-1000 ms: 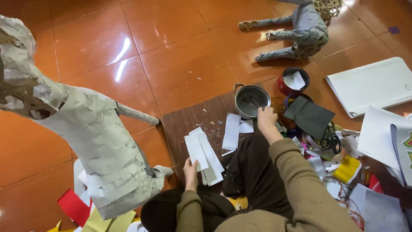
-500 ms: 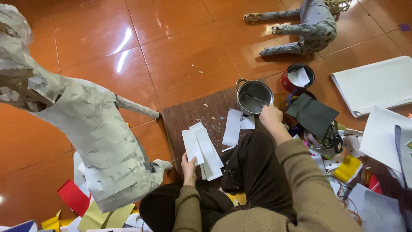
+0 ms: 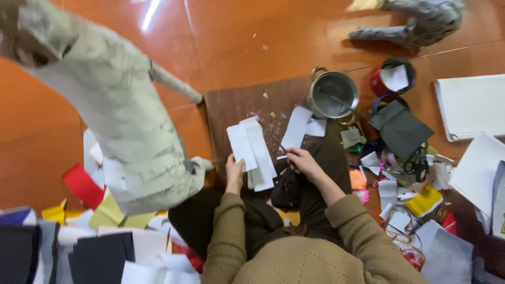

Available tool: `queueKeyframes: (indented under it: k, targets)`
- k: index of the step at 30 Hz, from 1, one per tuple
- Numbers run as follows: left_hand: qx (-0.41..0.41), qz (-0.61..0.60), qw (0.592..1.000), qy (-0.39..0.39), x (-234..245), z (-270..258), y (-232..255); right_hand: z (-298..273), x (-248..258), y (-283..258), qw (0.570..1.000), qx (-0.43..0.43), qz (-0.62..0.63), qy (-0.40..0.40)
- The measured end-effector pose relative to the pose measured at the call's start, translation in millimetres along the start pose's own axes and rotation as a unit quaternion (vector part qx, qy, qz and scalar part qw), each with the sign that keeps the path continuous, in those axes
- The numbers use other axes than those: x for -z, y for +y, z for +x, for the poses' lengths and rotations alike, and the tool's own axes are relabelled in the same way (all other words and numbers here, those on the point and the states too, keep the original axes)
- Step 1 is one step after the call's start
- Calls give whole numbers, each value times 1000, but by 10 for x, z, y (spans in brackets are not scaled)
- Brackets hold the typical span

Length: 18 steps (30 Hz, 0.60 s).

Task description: Applying paper strips to a sculpture frame using glue and scissors

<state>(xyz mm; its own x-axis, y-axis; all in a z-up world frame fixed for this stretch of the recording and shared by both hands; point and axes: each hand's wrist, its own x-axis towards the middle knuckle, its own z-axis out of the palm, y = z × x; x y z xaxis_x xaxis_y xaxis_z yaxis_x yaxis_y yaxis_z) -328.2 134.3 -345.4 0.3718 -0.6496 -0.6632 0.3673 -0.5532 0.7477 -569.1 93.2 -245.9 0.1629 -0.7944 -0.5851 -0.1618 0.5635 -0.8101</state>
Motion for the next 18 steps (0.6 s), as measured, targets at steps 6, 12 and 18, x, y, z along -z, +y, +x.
queueKeyframes:
  k: [6, 12, 18]
  targets:
    - [-2, -57, 998, 23, 7, 255, -382, 51, -398, -193, 941, 106, -317, -58]
    - [33, -103, 994, 29, 6, 387, -552, 140, -572, -344, 872, 109, -473, -67]
    - [57, -66, 996, 25, 16, 466, -637, 326, -853, -280, 788, 128, -597, -80]
